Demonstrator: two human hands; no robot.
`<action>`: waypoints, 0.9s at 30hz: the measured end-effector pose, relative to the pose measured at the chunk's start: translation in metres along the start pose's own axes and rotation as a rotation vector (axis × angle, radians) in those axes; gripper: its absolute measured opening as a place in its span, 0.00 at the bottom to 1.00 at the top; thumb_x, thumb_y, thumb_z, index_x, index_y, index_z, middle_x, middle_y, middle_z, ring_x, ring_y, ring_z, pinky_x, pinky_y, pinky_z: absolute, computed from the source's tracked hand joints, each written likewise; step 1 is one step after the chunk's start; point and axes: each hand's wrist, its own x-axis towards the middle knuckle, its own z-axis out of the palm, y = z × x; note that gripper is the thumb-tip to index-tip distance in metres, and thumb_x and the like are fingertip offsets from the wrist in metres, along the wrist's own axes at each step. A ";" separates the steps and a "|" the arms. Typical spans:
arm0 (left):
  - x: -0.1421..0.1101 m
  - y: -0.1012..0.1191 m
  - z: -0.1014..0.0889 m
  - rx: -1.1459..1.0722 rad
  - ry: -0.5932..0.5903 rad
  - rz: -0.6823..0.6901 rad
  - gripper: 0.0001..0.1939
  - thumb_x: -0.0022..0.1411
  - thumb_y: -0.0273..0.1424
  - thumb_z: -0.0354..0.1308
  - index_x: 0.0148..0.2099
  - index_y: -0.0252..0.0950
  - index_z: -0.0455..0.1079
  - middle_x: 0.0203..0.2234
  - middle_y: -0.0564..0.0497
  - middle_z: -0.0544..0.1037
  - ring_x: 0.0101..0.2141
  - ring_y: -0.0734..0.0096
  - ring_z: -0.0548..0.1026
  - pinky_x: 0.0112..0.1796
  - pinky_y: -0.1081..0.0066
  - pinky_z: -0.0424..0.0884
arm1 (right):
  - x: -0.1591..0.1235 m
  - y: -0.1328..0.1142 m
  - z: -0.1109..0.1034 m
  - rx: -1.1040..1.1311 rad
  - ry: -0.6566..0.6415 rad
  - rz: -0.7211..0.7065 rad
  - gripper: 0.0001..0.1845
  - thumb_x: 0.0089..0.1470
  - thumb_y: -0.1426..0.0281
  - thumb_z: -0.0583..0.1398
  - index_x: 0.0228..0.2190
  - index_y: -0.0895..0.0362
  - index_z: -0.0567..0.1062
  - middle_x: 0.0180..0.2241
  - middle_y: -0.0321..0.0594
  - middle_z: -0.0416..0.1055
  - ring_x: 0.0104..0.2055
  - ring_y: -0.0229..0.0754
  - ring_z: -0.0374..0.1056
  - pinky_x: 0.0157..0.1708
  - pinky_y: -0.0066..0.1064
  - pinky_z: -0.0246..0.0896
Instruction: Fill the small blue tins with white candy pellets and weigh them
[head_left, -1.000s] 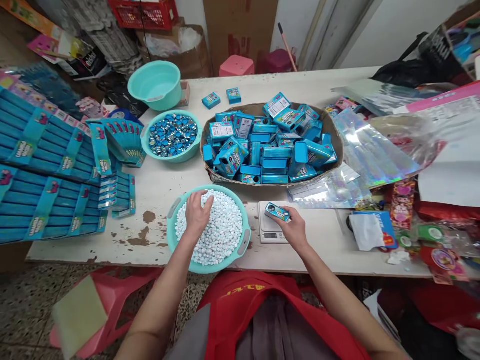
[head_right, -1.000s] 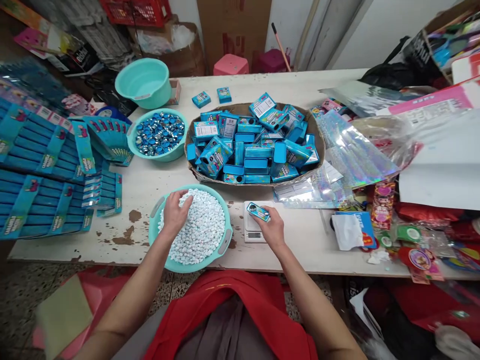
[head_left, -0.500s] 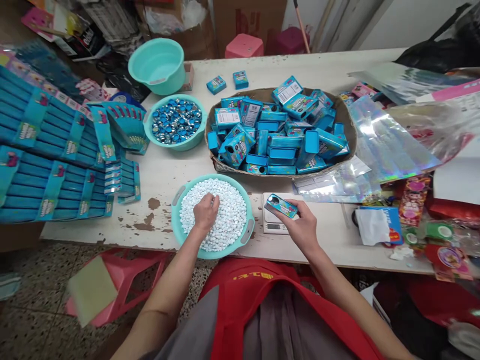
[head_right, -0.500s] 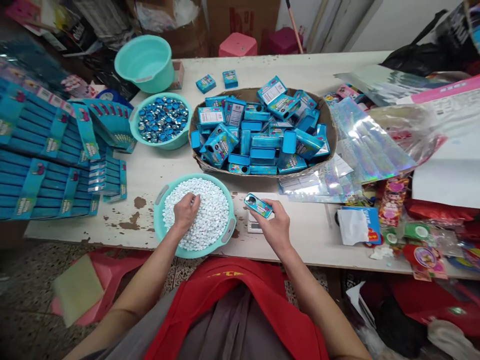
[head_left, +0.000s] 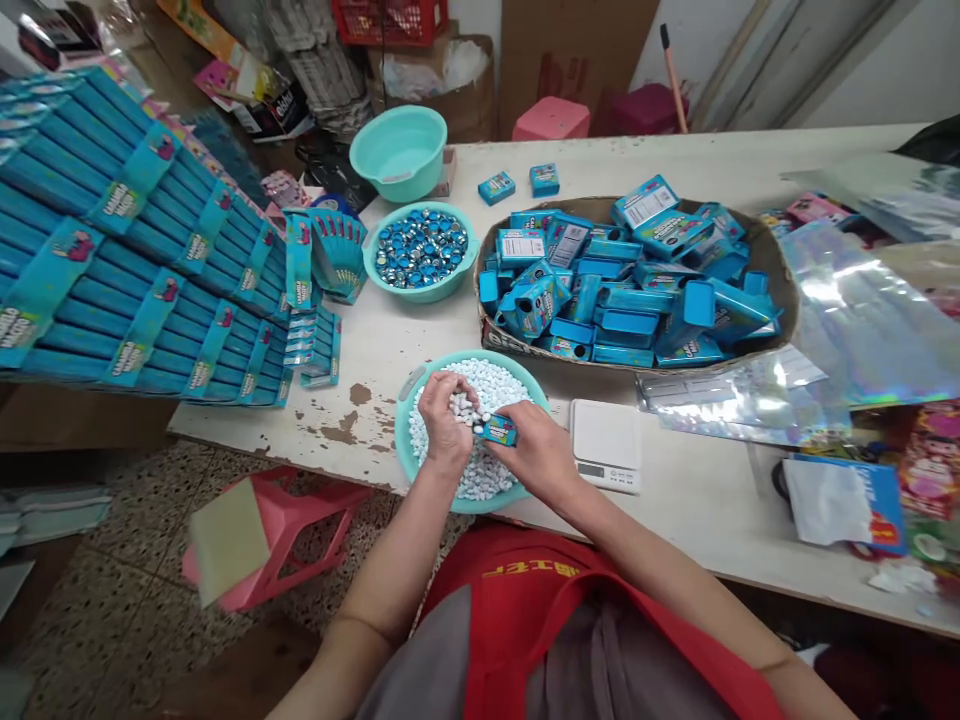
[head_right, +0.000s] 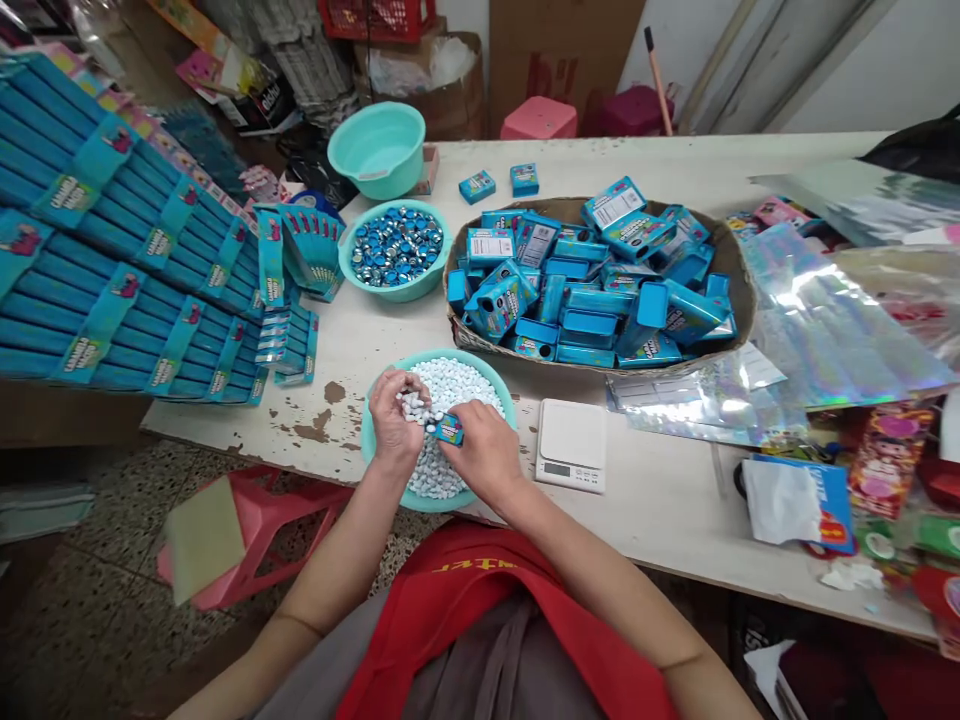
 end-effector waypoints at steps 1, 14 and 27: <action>0.000 -0.002 0.000 0.018 0.008 0.017 0.12 0.51 0.35 0.59 0.25 0.35 0.60 0.18 0.57 0.65 0.18 0.81 0.65 0.19 0.78 0.61 | 0.001 -0.001 0.001 -0.016 -0.003 0.005 0.12 0.48 0.69 0.62 0.37 0.54 0.71 0.36 0.42 0.72 0.41 0.49 0.66 0.35 0.35 0.59; 0.001 -0.015 0.009 0.198 -0.086 0.107 0.21 0.52 0.44 0.64 0.24 0.36 0.60 0.12 0.61 0.59 0.14 0.84 0.57 0.16 0.79 0.53 | 0.009 -0.009 -0.015 -0.258 -0.014 -0.162 0.06 0.49 0.72 0.62 0.33 0.56 0.71 0.34 0.46 0.71 0.38 0.50 0.63 0.34 0.37 0.55; 0.011 -0.009 0.020 0.050 -0.050 0.003 0.20 0.52 0.46 0.63 0.27 0.37 0.60 0.13 0.62 0.56 0.13 0.84 0.54 0.14 0.79 0.49 | -0.002 0.027 -0.012 0.266 0.073 0.070 0.15 0.46 0.67 0.65 0.38 0.55 0.73 0.36 0.41 0.73 0.40 0.47 0.69 0.38 0.35 0.62</action>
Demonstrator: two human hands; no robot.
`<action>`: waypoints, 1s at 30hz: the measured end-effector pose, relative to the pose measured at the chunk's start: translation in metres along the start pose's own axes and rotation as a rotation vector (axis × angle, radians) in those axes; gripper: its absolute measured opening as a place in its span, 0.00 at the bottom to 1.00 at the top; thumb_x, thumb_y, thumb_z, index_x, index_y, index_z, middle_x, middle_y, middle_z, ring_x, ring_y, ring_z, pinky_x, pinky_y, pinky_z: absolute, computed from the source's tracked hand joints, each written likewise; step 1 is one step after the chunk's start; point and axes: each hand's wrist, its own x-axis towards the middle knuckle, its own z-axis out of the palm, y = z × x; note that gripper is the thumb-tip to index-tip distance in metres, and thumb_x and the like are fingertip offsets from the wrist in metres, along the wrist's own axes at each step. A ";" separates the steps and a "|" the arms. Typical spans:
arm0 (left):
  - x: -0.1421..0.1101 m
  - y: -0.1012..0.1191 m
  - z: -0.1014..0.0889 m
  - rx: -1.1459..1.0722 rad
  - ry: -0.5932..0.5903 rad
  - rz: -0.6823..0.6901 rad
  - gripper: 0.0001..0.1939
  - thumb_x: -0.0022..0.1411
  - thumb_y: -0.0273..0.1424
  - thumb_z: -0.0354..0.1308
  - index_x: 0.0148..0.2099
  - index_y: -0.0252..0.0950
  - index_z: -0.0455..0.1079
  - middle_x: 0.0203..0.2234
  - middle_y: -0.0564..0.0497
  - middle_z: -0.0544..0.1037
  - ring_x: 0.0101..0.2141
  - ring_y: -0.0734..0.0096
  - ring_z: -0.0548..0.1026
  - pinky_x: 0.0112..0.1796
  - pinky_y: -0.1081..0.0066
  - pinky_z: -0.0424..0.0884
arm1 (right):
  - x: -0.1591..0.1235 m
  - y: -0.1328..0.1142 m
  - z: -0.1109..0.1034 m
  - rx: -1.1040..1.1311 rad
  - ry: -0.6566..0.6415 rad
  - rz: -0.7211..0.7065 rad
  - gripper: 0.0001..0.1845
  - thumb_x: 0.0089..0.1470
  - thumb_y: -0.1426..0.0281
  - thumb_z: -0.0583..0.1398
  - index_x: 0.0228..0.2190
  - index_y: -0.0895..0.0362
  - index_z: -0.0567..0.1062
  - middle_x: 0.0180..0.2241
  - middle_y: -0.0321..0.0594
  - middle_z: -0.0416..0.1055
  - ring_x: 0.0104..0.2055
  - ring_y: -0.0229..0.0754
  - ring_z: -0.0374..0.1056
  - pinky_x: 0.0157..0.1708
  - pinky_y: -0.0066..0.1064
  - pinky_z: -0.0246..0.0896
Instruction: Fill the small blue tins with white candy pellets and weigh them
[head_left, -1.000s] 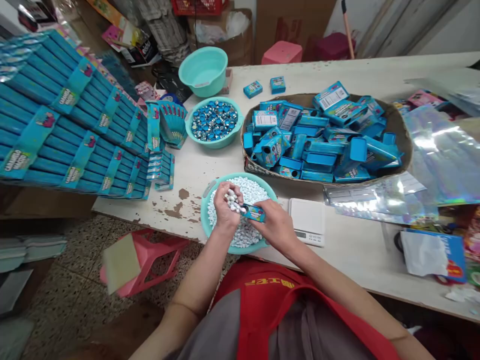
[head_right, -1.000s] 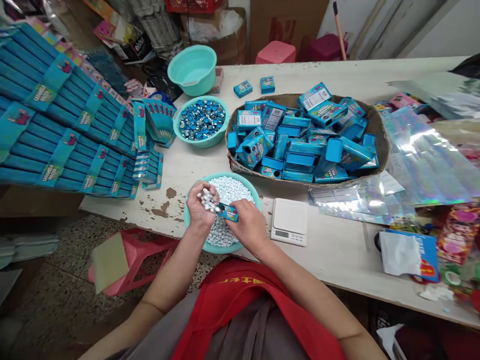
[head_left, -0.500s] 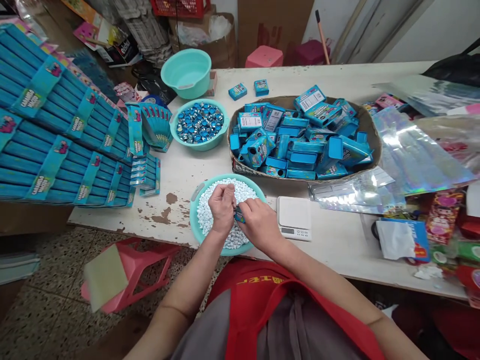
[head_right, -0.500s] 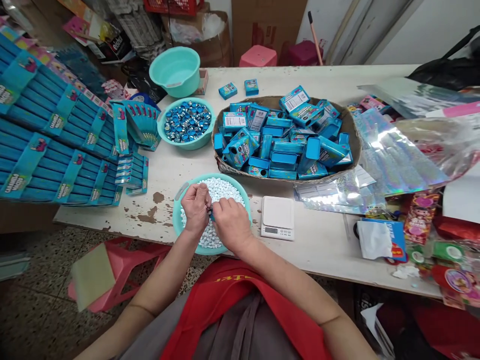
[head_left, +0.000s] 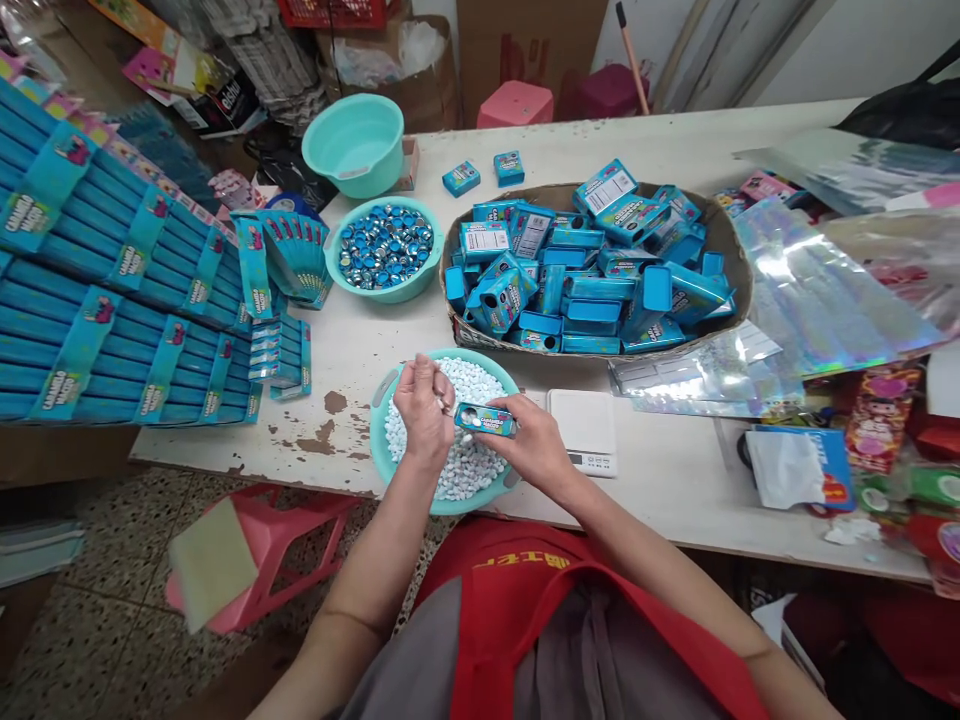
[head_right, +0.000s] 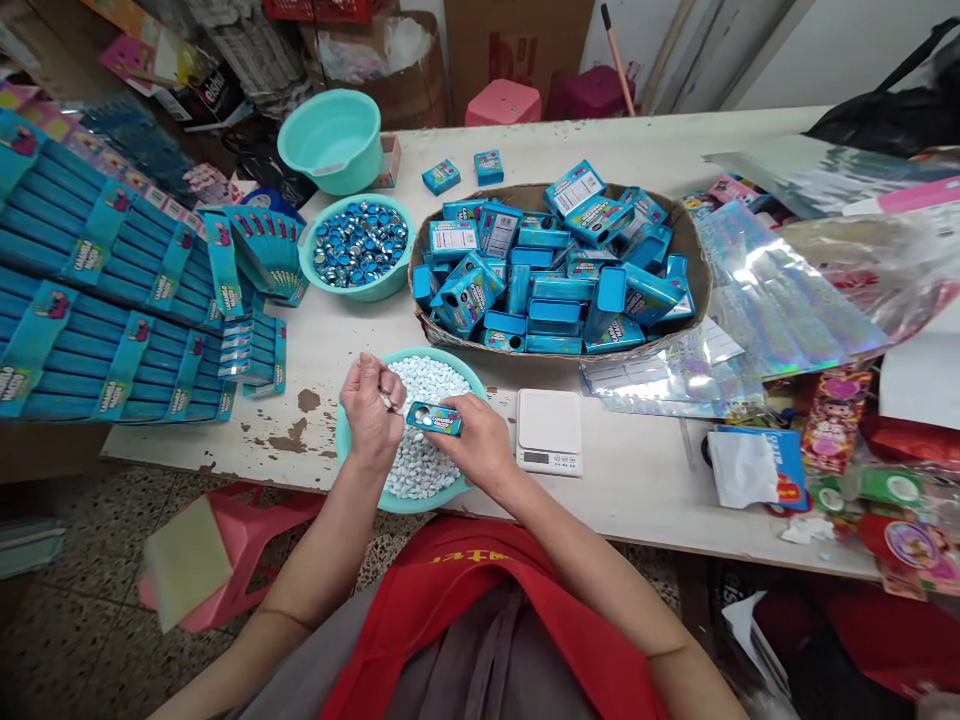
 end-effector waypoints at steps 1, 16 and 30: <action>0.005 -0.003 -0.006 0.052 0.024 0.025 0.20 0.54 0.46 0.61 0.27 0.37 0.60 0.13 0.62 0.57 0.13 0.84 0.55 0.15 0.79 0.50 | -0.001 0.001 -0.002 0.009 0.006 0.010 0.15 0.46 0.66 0.66 0.38 0.55 0.73 0.37 0.41 0.73 0.40 0.47 0.69 0.37 0.35 0.63; -0.018 -0.021 -0.045 0.950 -0.345 0.048 0.11 0.58 0.39 0.56 0.34 0.37 0.72 0.30 0.51 0.76 0.33 0.69 0.73 0.37 0.70 0.68 | -0.002 0.014 0.000 -0.097 0.054 -0.096 0.14 0.47 0.70 0.64 0.38 0.55 0.72 0.36 0.42 0.73 0.40 0.48 0.67 0.38 0.37 0.62; 0.087 -0.045 0.047 1.381 -0.220 0.592 0.29 0.54 0.43 0.61 0.56 0.37 0.62 0.50 0.39 0.71 0.53 0.49 0.64 0.52 0.54 0.61 | -0.050 0.110 -0.057 -0.138 0.472 0.108 0.16 0.53 0.58 0.61 0.38 0.55 0.71 0.36 0.43 0.72 0.38 0.45 0.70 0.38 0.37 0.67</action>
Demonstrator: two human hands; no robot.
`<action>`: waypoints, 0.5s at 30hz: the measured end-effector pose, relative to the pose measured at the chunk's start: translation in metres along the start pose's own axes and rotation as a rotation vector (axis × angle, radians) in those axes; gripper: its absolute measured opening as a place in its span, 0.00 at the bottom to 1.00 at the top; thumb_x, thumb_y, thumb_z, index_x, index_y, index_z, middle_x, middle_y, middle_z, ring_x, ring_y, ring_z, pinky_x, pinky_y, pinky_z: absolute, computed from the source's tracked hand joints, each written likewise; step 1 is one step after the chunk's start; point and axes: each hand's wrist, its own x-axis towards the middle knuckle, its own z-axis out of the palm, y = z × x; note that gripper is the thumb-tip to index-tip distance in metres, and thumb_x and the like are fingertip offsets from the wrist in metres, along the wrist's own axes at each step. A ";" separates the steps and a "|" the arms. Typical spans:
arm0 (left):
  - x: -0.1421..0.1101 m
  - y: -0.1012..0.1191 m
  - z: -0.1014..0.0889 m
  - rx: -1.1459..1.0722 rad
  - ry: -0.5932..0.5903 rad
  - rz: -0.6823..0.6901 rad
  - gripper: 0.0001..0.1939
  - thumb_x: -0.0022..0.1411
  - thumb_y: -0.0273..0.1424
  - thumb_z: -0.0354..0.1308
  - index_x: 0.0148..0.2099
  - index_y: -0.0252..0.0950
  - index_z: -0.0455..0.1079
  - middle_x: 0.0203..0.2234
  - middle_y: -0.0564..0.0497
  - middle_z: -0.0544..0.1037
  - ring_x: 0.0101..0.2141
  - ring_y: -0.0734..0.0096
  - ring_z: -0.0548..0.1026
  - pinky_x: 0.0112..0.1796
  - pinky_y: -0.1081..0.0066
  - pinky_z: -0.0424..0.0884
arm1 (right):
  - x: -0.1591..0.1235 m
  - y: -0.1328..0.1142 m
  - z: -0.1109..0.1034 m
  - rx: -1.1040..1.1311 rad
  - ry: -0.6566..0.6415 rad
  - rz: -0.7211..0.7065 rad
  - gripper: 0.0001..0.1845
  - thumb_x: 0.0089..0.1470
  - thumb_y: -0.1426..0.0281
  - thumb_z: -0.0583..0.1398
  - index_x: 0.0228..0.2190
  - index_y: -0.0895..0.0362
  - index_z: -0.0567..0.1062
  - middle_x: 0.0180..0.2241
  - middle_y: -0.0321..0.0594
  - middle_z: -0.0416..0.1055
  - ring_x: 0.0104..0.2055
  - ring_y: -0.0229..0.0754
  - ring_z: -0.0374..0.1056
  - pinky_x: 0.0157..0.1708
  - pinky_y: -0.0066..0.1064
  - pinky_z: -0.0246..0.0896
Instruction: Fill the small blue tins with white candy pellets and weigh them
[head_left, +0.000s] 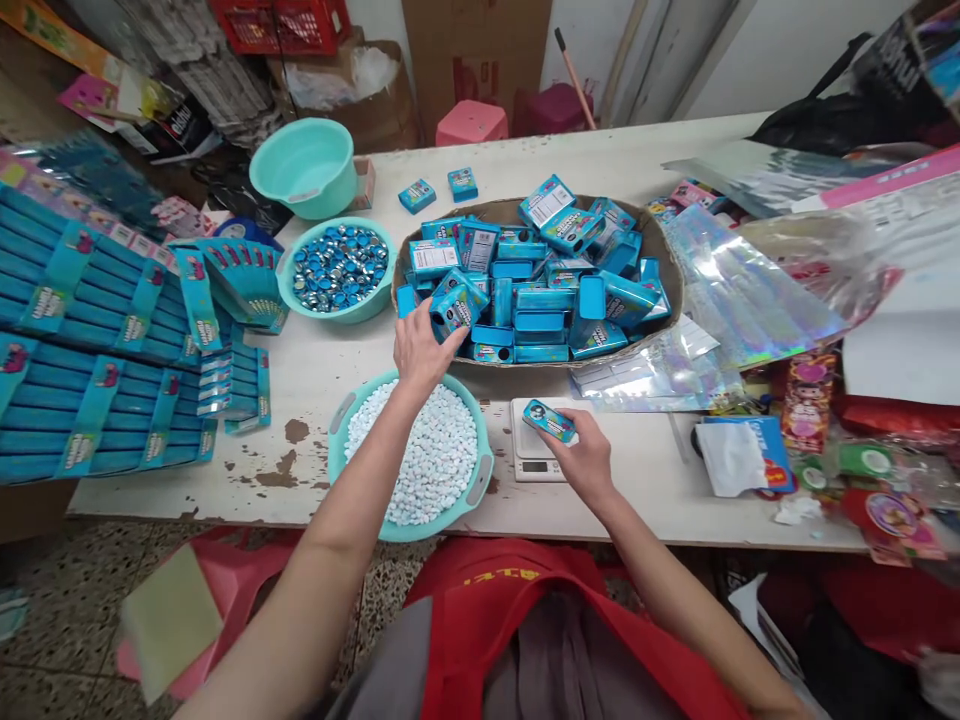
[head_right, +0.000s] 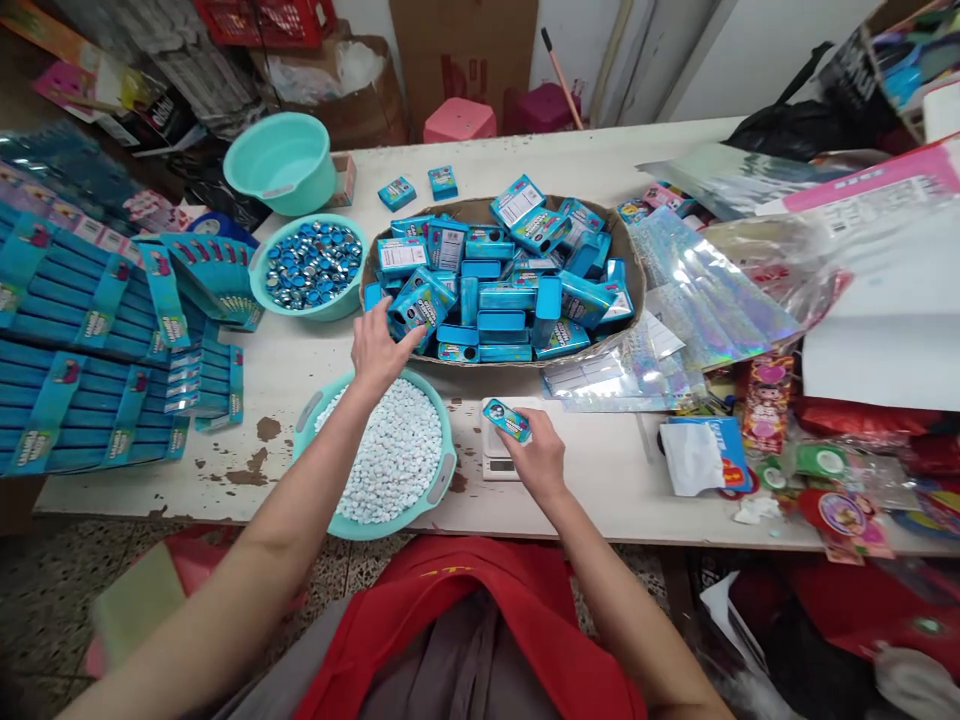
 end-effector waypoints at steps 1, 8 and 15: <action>0.010 0.006 0.007 0.035 -0.014 -0.005 0.27 0.54 0.42 0.61 0.54 0.37 0.64 0.48 0.38 0.71 0.53 0.47 0.63 0.52 0.53 0.61 | 0.000 0.013 0.004 -0.011 -0.003 0.001 0.17 0.53 0.56 0.60 0.38 0.56 0.71 0.36 0.44 0.73 0.38 0.46 0.70 0.38 0.38 0.67; 0.025 0.019 -0.003 -0.094 0.132 -0.102 0.14 0.56 0.30 0.58 0.46 0.38 0.67 0.43 0.44 0.70 0.48 0.58 0.68 0.49 0.59 0.65 | -0.005 0.043 0.014 -0.070 -0.013 -0.013 0.24 0.55 0.53 0.58 0.44 0.58 0.70 0.40 0.51 0.72 0.44 0.51 0.69 0.44 0.46 0.68; -0.065 0.028 -0.073 -0.563 -0.088 -0.317 0.19 0.50 0.35 0.61 0.46 0.39 0.67 0.34 0.54 0.71 0.25 0.77 0.68 0.23 0.76 0.67 | -0.014 -0.063 0.024 -0.110 -0.017 -0.494 0.37 0.54 0.60 0.61 0.61 0.50 0.53 0.59 0.49 0.58 0.65 0.56 0.47 0.60 0.55 0.50</action>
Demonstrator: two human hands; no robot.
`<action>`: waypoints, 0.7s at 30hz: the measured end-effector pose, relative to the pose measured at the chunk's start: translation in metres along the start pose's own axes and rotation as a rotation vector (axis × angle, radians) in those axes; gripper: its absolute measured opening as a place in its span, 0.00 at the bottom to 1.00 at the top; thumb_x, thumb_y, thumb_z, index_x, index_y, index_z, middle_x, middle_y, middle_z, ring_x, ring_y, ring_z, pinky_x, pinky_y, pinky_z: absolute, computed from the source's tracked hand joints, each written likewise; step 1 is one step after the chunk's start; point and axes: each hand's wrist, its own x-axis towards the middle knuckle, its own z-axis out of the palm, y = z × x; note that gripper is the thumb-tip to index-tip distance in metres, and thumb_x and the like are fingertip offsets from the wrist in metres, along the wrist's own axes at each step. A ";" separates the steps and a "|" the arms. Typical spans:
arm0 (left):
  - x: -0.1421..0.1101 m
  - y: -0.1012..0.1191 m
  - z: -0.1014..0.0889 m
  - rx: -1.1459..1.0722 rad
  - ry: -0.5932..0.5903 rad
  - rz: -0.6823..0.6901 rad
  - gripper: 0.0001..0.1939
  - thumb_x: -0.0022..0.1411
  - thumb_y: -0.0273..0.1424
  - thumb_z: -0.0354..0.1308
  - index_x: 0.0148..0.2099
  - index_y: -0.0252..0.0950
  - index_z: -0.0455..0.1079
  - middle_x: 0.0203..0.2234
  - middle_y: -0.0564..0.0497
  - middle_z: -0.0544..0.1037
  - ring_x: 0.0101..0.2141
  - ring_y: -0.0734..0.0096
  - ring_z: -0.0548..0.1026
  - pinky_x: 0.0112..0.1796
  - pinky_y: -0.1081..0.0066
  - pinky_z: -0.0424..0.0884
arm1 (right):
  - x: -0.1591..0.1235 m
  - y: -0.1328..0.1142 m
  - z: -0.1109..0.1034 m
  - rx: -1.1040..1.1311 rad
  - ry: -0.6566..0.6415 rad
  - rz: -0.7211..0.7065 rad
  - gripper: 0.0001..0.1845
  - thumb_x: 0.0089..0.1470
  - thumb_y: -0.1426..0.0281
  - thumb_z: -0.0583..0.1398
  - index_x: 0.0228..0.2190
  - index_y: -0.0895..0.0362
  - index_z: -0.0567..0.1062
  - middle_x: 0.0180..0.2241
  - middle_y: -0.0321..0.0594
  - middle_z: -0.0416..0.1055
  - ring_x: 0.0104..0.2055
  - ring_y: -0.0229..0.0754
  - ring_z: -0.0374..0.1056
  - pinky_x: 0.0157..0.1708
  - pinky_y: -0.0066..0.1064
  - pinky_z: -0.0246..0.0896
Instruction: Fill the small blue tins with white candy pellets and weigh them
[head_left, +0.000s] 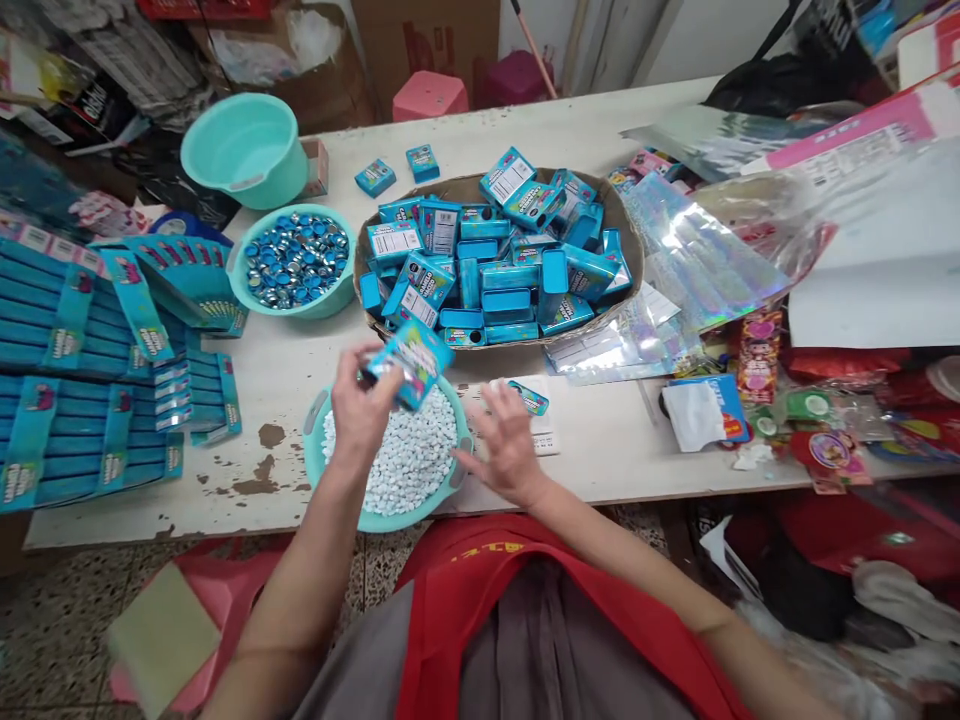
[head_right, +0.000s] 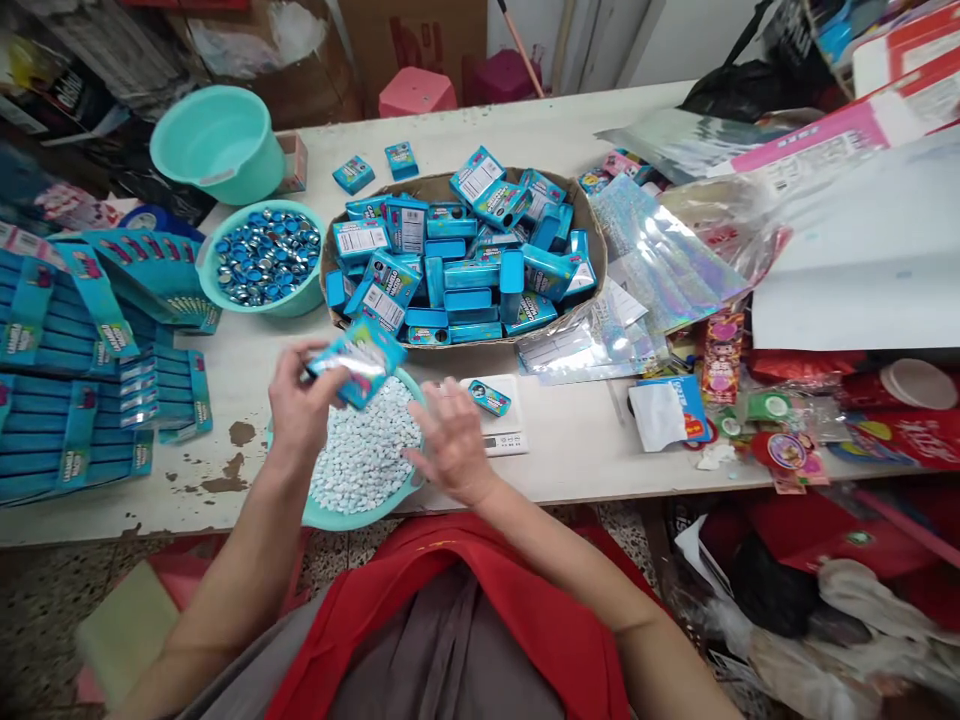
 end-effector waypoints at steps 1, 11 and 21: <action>-0.019 -0.003 -0.006 -0.037 -0.091 -0.082 0.18 0.50 0.36 0.62 0.44 0.39 0.68 0.32 0.54 0.70 0.22 0.78 0.67 0.20 0.77 0.65 | 0.005 -0.014 0.005 0.018 -0.034 -0.052 0.34 0.55 0.62 0.59 0.60 0.49 0.54 0.59 0.47 0.59 0.65 0.55 0.48 0.61 0.55 0.48; -0.010 -0.102 -0.033 0.706 -0.070 0.093 0.24 0.61 0.43 0.51 0.54 0.34 0.67 0.54 0.37 0.67 0.56 0.49 0.61 0.55 0.51 0.58 | -0.002 -0.055 0.003 0.581 -0.294 0.339 0.18 0.49 0.63 0.63 0.42 0.55 0.70 0.37 0.40 0.75 0.38 0.43 0.72 0.38 0.32 0.66; -0.020 -0.114 -0.004 0.926 -0.175 0.045 0.20 0.61 0.46 0.50 0.46 0.38 0.71 0.41 0.39 0.73 0.46 0.49 0.67 0.45 0.56 0.63 | -0.012 -0.042 0.004 0.513 -0.228 0.659 0.18 0.48 0.56 0.64 0.36 0.55 0.71 0.35 0.40 0.72 0.37 0.45 0.69 0.38 0.35 0.65</action>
